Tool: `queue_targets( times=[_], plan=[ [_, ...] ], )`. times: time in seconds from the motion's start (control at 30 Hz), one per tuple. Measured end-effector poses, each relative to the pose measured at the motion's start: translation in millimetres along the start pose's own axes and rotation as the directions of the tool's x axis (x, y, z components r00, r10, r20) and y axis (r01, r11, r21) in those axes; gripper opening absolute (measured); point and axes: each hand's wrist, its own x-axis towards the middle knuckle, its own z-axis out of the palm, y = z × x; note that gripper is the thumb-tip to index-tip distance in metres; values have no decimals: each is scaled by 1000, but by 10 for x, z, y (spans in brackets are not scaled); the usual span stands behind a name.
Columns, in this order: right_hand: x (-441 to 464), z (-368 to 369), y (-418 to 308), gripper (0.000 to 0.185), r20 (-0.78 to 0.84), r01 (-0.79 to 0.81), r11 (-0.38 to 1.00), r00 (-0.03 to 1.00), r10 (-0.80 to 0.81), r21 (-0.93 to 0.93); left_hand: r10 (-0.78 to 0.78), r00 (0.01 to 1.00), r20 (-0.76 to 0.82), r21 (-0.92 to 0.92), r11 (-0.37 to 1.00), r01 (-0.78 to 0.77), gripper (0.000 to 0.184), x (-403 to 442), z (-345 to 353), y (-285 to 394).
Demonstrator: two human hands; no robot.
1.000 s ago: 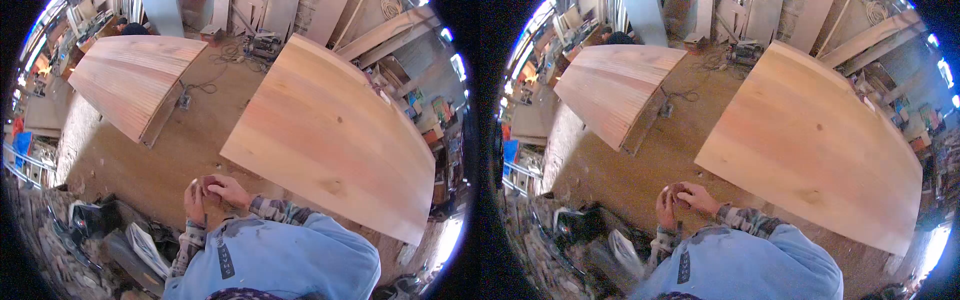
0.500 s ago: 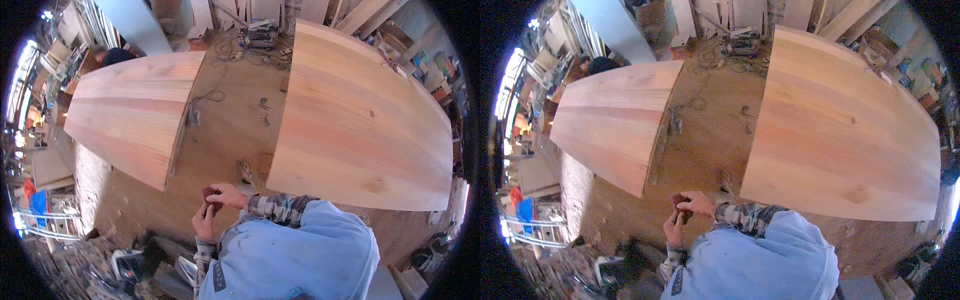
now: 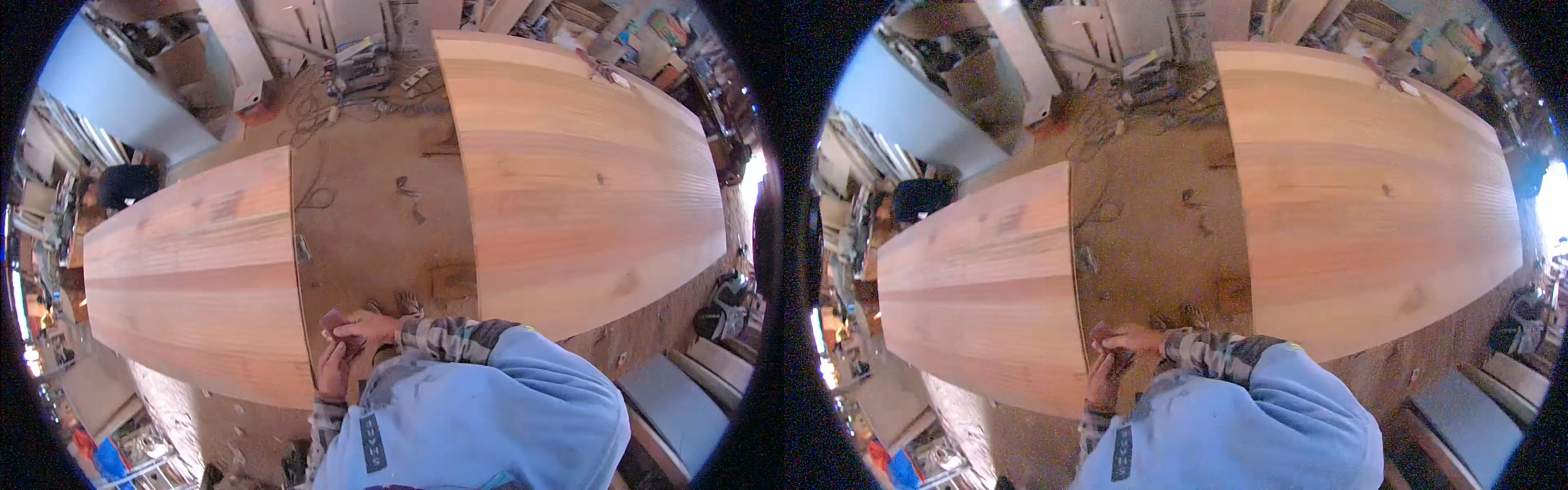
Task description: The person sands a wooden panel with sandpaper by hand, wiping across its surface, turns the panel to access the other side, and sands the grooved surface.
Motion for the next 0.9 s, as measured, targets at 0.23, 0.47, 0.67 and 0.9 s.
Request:
queue_targets(
  times=[0.23,0.47,0.67,0.9],
  plan=[
    [-397,-360,-1126,25,-506,243,968,844,-178,64,-101,939,329,709,683,-175,29,1292,674,602],
    [-547,-1491,-1948,29,-581,506,853,735,-348,130,-343,762,549,658,740,-140,32,2633,1791,990],
    [-957,-2504,-2838,34,-624,531,846,675,-392,43,-627,639,445,649,718,253,40,3607,3101,1211],
    [-1260,-3191,-3446,34,-905,742,671,285,-315,1,-778,442,446,796,571,202,39,4653,4256,1125]
  ],
)
